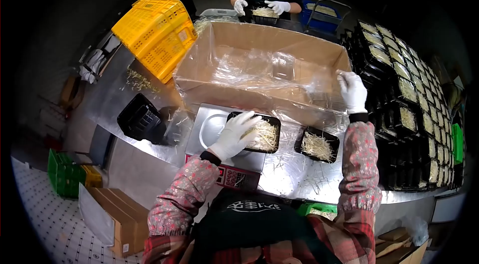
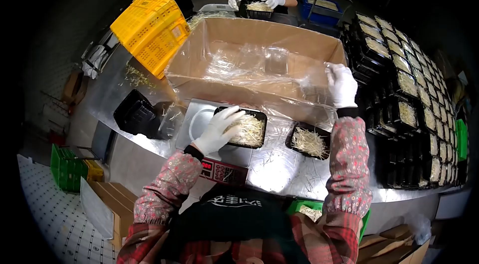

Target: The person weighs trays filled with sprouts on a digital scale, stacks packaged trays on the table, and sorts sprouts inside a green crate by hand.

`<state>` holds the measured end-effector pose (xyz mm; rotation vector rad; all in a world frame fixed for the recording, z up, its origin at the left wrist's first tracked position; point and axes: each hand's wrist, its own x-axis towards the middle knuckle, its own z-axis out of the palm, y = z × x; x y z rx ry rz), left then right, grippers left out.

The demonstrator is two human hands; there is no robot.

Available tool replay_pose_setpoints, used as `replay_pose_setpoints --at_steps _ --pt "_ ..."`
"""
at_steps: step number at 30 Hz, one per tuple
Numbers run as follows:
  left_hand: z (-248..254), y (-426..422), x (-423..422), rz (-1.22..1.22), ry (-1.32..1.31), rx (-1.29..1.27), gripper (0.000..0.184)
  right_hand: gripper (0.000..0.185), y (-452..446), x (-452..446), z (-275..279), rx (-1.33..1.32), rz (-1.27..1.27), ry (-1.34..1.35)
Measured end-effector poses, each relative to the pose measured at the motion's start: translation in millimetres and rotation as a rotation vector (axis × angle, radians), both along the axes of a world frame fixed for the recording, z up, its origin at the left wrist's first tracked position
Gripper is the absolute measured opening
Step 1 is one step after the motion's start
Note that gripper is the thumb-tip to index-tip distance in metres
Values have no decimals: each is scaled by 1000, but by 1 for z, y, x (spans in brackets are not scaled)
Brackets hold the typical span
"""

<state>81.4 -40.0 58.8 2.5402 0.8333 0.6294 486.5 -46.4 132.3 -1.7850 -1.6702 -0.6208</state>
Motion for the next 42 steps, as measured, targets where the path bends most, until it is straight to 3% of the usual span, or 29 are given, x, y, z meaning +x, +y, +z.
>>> replay_pose_setpoints --at_steps 2,4,5,6,8,10,11,12,13,14,15,16,18,20,22,24,26,28,29,31,36,38,39,41,42 --pt "22 0 -16 87 -256 -76 47 24 -23 -30 26 124 317 547" --pt "19 1 -35 260 -520 -78 46 31 -47 -58 35 58 397 859" --pt "20 -6 -39 330 -791 -417 49 34 -61 -79 37 -43 446 1010" --pt "15 -7 -48 360 -943 -565 56 38 -77 -103 34 -148 494 1158" --pt "11 -23 -58 351 -1015 -732 62 43 -93 -144 1 -296 627 1308" --pt "-26 -27 -68 249 -1130 -982 67 45 -105 -180 -34 -436 641 1485" --pt "-13 -43 -59 334 -909 -647 52 44 -104 -191 -62 -403 652 1384" --pt "-18 -37 -57 327 -909 -650 52 44 -100 -196 -85 -372 661 1282" --pt "-27 -27 -55 410 -772 -674 49 43 -93 -192 -86 -383 479 776" --pt "-34 -16 -52 494 -631 -689 45 38 -84 -190 -92 -417 375 744" --pt "-32 -6 -42 489 -669 -515 32 34 -69 -187 -102 -256 376 583" --pt "-41 8 -38 484 -672 -514 32 30 -57 -187 -102 -98 374 421" --pt "-51 35 -28 573 -418 -216 32 25 -40 -184 -101 -279 190 349" --pt "-46 41 -22 596 -342 -237 30 29 -26 -183 -108 -532 49 248" --pt "-47 48 -17 681 -359 -421 30 33 -24 -183 -109 -588 5 305" --pt "-45 45 -20 678 -325 -476 28 34 -28 -182 -117 -508 75 541" --pt "-41 39 -23 506 -575 -781 27 33 -18 -177 -158 -420 157 671" --pt "-52 47 -26 488 -560 -785 25 27 -10 -176 -176 -367 353 1326" --pt "-58 52 -30 447 -617 -900 23 19 -8 -176 -178 -368 340 1493" --pt "-63 58 -30 385 -724 -1042 17 17 -6 -176 -180 -361 343 1523" --pt "-59 49 -28 405 -765 -1089 17 15 -6 -179 -176 -331 362 1532" --pt "-57 44 -31 446 -602 -777 19 20 -15 -176 -178 -317 350 1438" --pt "-57 40 -34 483 -571 -775 20 25 -19 -172 -178 -300 342 1341" --pt "-55 21 -53 498 -588 -1068 32 54 -64 -176 -122 -743 207 1481" --pt "-44 3 -60 496 -605 -1189 41 43 -81 -178 -119 -808 248 1486"
